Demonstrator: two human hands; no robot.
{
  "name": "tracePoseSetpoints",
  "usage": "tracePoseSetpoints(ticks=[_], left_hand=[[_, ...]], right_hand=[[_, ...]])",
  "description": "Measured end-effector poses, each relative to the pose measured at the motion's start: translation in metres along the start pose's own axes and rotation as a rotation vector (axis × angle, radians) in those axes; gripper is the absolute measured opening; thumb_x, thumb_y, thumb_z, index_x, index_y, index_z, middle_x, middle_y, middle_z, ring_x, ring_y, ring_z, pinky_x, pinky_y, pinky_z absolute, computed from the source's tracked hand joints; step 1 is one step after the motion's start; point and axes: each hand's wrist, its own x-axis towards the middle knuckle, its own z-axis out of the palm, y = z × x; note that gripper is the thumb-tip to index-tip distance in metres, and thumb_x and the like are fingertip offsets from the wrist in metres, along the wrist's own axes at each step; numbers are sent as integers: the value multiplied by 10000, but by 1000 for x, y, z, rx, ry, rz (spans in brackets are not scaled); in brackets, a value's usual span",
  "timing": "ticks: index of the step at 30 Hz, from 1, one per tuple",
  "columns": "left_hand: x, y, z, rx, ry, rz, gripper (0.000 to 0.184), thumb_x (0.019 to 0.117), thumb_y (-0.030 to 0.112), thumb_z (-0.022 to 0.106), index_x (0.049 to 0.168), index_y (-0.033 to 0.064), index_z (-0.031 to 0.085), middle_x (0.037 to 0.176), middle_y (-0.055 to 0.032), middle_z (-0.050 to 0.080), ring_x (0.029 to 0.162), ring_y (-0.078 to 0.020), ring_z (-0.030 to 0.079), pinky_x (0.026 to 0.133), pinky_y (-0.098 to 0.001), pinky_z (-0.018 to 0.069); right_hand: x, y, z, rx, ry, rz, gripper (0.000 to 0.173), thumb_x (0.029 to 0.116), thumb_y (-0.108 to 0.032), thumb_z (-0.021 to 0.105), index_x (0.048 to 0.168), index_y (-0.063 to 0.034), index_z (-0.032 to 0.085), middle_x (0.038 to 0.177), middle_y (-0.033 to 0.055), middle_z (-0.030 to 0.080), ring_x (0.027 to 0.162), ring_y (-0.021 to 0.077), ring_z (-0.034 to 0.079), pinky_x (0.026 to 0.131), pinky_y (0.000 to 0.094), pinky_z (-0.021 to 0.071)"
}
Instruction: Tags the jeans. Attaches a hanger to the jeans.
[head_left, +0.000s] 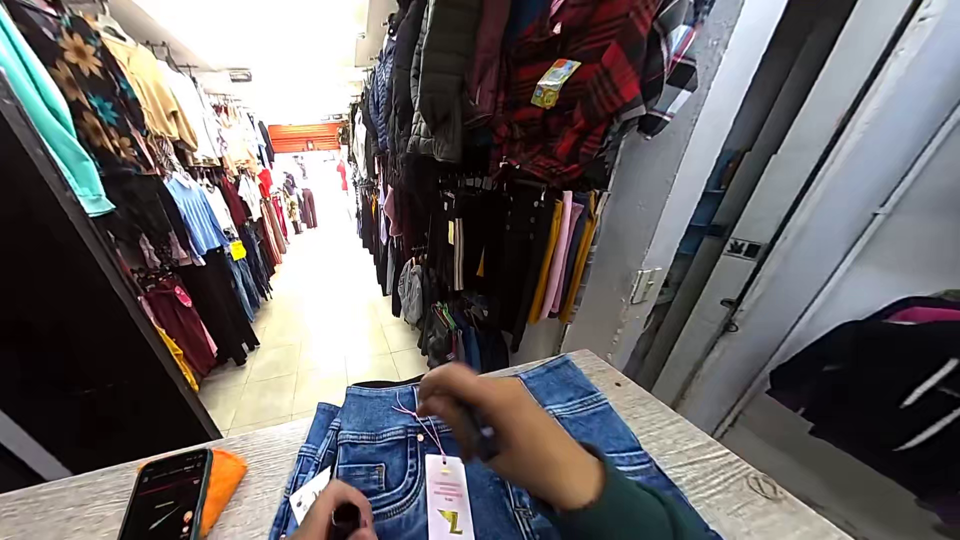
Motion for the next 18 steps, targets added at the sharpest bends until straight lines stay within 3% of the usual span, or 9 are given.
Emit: tracePoseSetpoints(ticks=[2, 3, 5, 8, 13, 15, 18], left_hand=[[1, -10, -2, -173, 61, -150, 77, 1065, 252, 462, 1021, 190, 475, 673, 170, 568, 521, 65, 515, 489, -130, 448], [0, -15, -2, -242, 101, -228, 89, 1057, 234, 453, 982, 198, 484, 643, 159, 568, 485, 53, 502, 462, -126, 433], [-1, -25, -2, -366, 159, -316, 224, 1052, 336, 510, 867, 211, 521, 579, 125, 550, 419, 32, 483, 408, -123, 423], [-1, -31, -2, -451, 175, -336, 326, 997, 405, 610, 731, 225, 550, 514, 113, 498, 381, 18, 470, 380, -134, 420], [-3, -31, -1, -454, 178, -330, 291, 1001, 327, 607, 738, 216, 552, 504, 110, 486, 379, 16, 475, 381, -137, 432], [-3, -28, -1, -433, 203, -323, 233, 1014, 237, 564, 784, 207, 548, 510, 116, 488, 382, 19, 474, 388, -132, 434], [-3, -20, 0, -233, 272, -303, 172, 932, 100, 648, 882, 197, 515, 556, 157, 491, 398, 46, 449, 398, -128, 422]], right_hand=[[4, 5, 17, -257, -253, 47, 250, 1066, -268, 507, 1156, -76, 639, 920, 152, 679, 794, 311, 685, 676, 510, 546], [3, 6, 22, -293, -367, 71, 273, 1067, -292, 505, 1167, -68, 625, 945, 179, 673, 851, 362, 688, 703, 558, 537], [0, 7, 28, -307, -513, 119, 295, 1071, -308, 498, 1190, -59, 604, 971, 197, 666, 891, 393, 682, 719, 588, 525], [-2, 9, 29, -343, -557, 124, 271, 1068, -302, 504, 1174, -72, 600, 947, 165, 646, 844, 346, 669, 684, 537, 525], [0, 15, 24, -330, -580, 113, 250, 1071, -295, 502, 1156, -82, 601, 935, 137, 624, 834, 305, 658, 687, 503, 527], [1, 17, 15, -254, -481, 32, 224, 1058, -289, 537, 1074, -77, 608, 847, 82, 608, 760, 215, 628, 661, 415, 522], [2, 19, 2, -40, -276, -113, 119, 944, -143, 682, 1001, -64, 615, 805, 18, 622, 697, 68, 599, 623, 242, 521]])
